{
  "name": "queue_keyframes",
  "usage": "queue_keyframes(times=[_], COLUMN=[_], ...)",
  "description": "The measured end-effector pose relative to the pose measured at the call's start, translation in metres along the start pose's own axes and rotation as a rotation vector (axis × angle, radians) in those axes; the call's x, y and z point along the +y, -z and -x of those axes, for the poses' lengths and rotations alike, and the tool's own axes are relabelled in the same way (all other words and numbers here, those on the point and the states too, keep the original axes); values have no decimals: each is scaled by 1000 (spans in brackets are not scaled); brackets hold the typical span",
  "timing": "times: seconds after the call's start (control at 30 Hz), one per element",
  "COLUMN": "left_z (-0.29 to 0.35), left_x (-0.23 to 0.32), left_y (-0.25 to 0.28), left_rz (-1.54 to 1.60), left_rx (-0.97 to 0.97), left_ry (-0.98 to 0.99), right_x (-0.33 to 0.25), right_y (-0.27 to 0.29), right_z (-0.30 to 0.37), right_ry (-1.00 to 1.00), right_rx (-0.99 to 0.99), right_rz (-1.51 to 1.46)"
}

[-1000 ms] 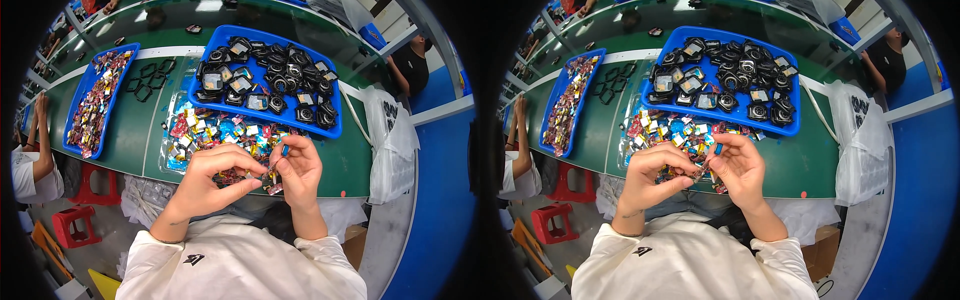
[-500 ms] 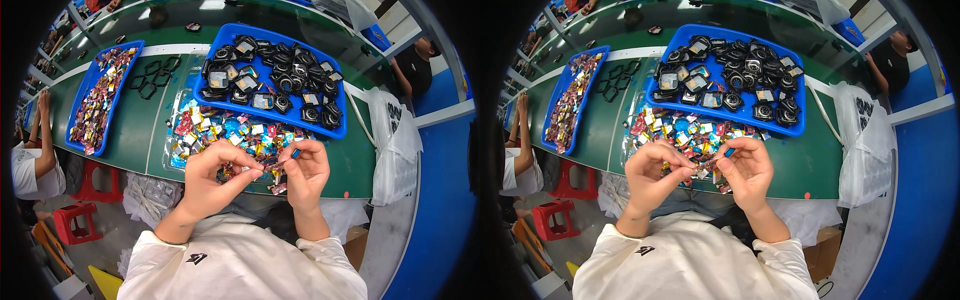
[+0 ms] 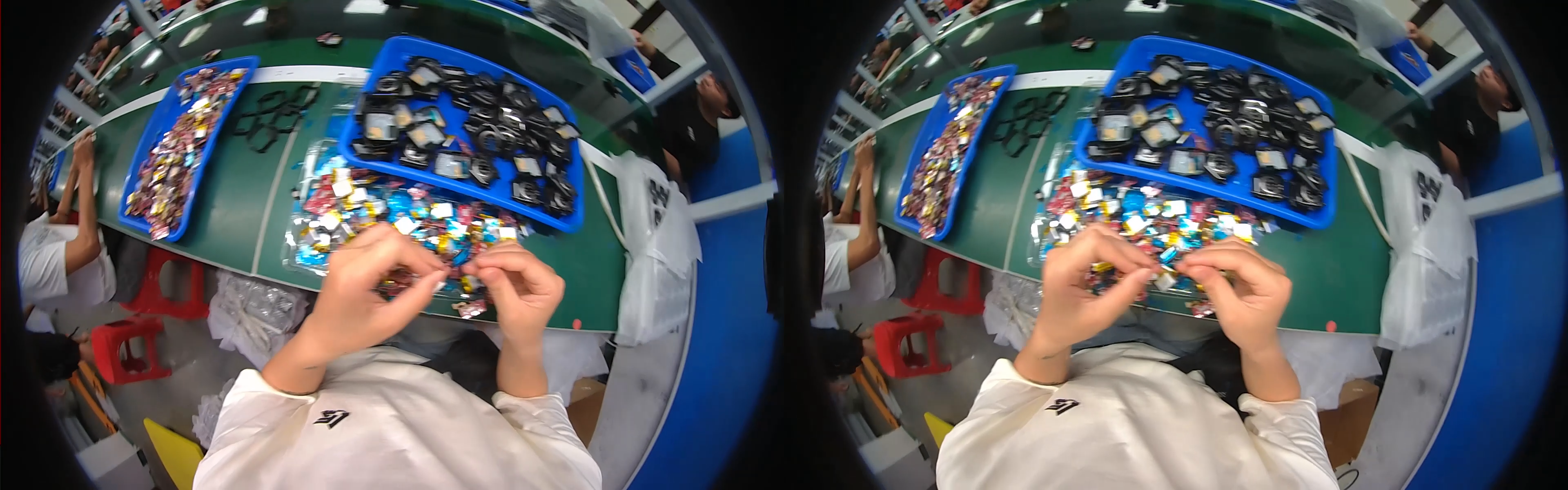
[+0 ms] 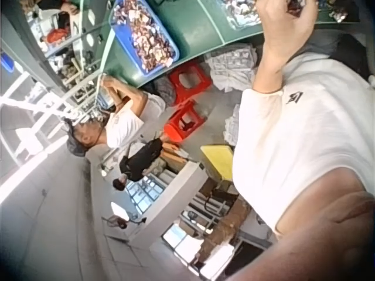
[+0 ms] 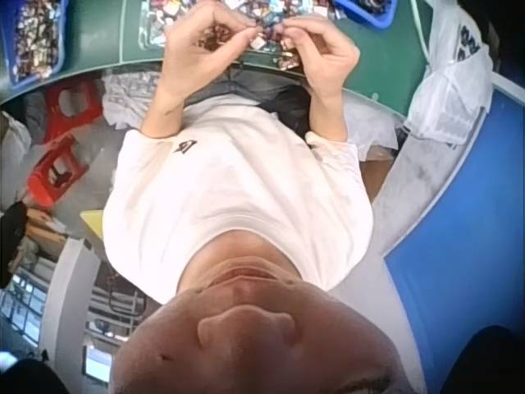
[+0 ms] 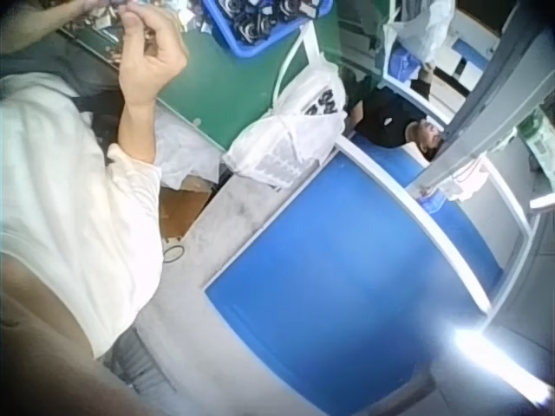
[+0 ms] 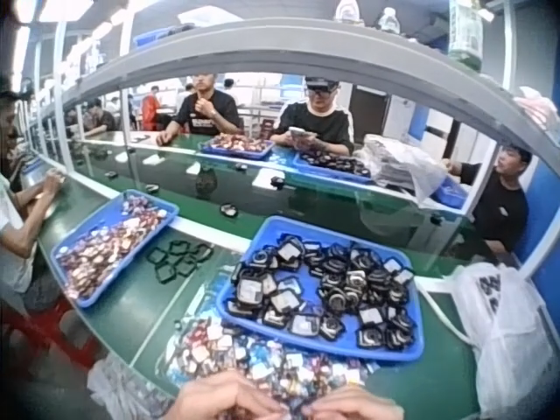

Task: Assembling small electronic components, specifically connecting colorful wires or batteries to a small screen housing at a factory assembly line.

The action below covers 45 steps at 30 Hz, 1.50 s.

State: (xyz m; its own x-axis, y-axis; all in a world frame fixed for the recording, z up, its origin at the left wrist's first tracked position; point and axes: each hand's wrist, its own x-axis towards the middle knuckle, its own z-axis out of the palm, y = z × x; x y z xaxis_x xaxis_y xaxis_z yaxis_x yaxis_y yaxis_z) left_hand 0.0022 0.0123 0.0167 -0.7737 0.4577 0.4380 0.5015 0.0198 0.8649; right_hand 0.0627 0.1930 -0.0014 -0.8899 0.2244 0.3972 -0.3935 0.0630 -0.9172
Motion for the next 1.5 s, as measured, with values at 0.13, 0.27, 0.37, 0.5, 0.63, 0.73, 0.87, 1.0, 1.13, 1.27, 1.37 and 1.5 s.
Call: queue_keyframes(times=[0.13, 0.27, 0.37, 0.5, 0.63, 0.73, 0.87, 1.0, 1.13, 1.27, 1.37, 1.5], left_z=[1, -1, 4, 5, 5, 3, 1, 3, 2, 3, 6, 5], left_x=[3, 1, 2, -2, -3, -1, 0, 1, 0, -1, -5, -7], left_y=[-8, -12, -9, -1, -1, -2, -6, -6, -2, 2, 2, 0], left_rz=[98, 106, 144, 42, 67, 110, 224, 142, 270, 313, 330, 361], left_rx=[-55, -75, -7, -43, -26, -46, -98, -90, -200, -156, -138, -150], left_ry=[-18, -117, -80, -89, -128, -123, -47, 0, 15, 7, 9, -25], right_x=[-2, 1, 2, 3, 2, 7, 2, -2, -12, -24, -24, -25], right_y=[7, 8, 5, 2, 1, 8, 6, -3, 0, 11, 22, 28], right_z=[8, 8, 6, 4, 7, 7, 13, 8, 5, -14, -29, -62], right_ry=[16, 60, 100, 189, 176, 112, 17, -91, -239, 100, 123, 196], right_rx=[-20, -14, -82, -81, -33, -44, -67, -178, -22, -64, -234, -374], right_rz=[1, 105, 163, 240, 168, 3, -135, -268, -262, 539, 722, 917])
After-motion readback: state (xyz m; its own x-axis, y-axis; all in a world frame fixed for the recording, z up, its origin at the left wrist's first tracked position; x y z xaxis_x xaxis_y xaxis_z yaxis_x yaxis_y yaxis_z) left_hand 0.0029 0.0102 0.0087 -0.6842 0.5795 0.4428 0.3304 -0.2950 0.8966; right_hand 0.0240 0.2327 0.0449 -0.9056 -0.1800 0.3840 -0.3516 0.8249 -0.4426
